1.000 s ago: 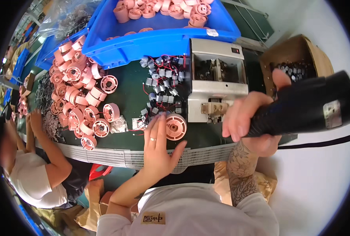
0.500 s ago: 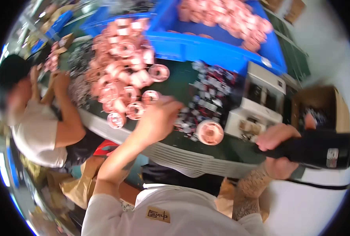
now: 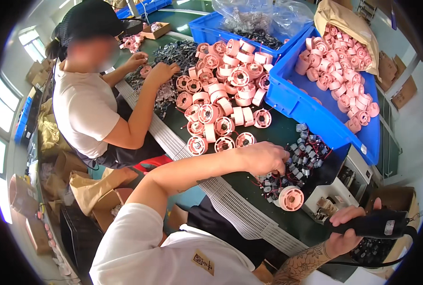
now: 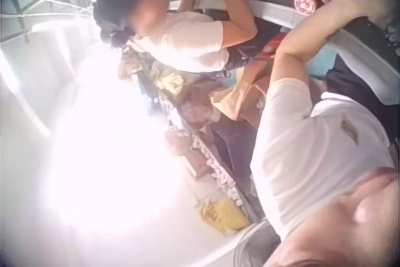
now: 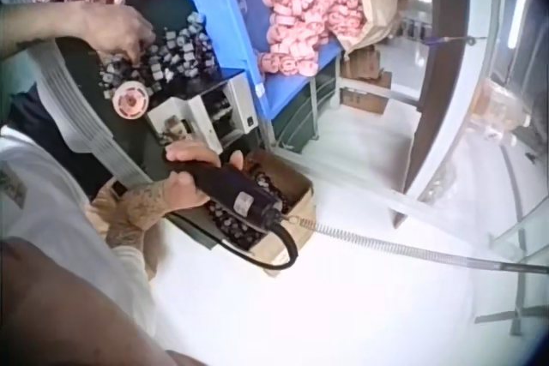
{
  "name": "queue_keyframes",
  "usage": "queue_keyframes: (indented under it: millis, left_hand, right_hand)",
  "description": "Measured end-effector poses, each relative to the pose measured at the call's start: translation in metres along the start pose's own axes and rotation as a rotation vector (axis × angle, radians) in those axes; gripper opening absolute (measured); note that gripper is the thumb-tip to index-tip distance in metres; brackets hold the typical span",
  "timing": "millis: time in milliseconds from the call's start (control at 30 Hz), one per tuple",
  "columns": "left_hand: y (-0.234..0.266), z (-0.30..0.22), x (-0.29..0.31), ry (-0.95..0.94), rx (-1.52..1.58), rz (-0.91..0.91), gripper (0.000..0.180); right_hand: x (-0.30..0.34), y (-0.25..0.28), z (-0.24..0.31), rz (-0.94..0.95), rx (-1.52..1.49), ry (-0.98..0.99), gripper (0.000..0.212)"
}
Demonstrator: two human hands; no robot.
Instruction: Assembling small electronic motors into pink plastic housings using an electric screwdriver.
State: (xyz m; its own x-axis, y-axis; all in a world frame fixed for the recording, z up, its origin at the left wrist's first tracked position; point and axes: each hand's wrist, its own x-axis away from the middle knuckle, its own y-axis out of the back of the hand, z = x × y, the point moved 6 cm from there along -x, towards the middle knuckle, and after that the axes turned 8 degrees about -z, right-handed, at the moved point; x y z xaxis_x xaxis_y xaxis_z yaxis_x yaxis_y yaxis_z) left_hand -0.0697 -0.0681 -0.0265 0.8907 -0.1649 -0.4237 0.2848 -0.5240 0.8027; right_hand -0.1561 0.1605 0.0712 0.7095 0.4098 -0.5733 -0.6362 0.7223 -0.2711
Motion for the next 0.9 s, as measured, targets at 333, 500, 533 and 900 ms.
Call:
queue_keyframes:
  millis: [333, 500, 533, 900]
  left_hand:
    - [-0.002, -0.005, 0.017, 0.097, 0.041, 0.053, 0.033]
    - [0.000, 0.003, 0.009, 0.108, 0.002, 0.037, 0.020]
    - [-0.003, 0.006, 0.009, 0.121, -0.006, 0.042, 0.015]
    - [0.034, 0.001, 0.006, 0.261, 0.345, -0.517, 0.011]
  right_hand:
    - [0.000, 0.011, -0.004, -0.095, 0.017, -0.046, 0.098]
    - [-0.001, 0.011, -0.005, -0.070, 0.018, -0.044, 0.098]
    - [-0.003, 0.010, -0.006, -0.071, 0.024, -0.050, 0.098]
    - [-0.005, 0.007, -0.006, -0.071, 0.012, -0.016, 0.097]
